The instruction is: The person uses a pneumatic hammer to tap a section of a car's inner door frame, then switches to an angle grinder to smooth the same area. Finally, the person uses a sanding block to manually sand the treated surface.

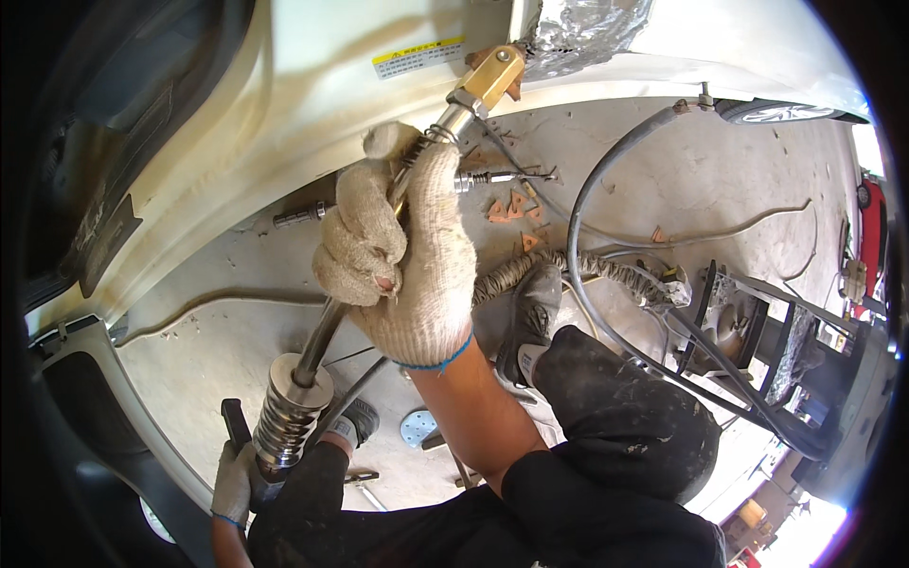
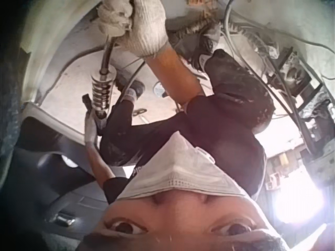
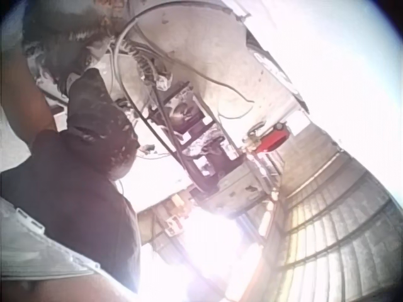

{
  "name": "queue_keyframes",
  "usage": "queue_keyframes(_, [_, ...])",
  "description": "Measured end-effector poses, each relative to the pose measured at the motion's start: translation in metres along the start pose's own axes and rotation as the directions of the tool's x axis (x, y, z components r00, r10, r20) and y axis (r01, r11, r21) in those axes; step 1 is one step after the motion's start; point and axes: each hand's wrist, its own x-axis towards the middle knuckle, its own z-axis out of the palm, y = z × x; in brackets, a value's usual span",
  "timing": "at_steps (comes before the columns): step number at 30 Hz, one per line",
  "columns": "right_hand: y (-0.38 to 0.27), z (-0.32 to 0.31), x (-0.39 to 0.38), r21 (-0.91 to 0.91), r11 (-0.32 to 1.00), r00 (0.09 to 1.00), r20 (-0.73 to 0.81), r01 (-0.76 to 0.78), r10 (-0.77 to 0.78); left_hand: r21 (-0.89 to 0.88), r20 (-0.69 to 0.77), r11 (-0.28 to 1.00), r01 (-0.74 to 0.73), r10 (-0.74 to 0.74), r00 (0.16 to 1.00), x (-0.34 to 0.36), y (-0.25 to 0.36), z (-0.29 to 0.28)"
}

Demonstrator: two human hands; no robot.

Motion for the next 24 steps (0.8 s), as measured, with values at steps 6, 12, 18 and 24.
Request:
queue_keyframes(6, [0.006, 0.014, -0.003, -0.172, 0.983, 0.972, -0.216, 0.060, -0.097, -0.055, 0.016, 0.998, 0.015, -0.014, 1.000, 0.000, 0.002, 0.002])
queue_keyframes(12, [0.011, 0.016, -0.001, -0.209, 0.978, 0.916, -0.393, -0.006, -0.079, -0.036, 0.008, 0.999, 0.015, -0.015, 1.000, 0.001, -0.001, 0.001])
queue_keyframes(18, [0.003, 0.024, -0.001, -0.170, 0.985, 0.960, -0.276, 0.002, -0.050, -0.001, 0.044, 1.000, 0.002, -0.002, 0.999, 0.006, -0.008, -0.006])
queue_keyframes(24, [-0.005, 0.003, 0.008, 0.057, 0.996, 0.997, -0.047, -0.066, 0.069, 0.003, 0.097, 0.999, 0.048, -0.048, 0.994, 0.004, 0.001, -0.007])
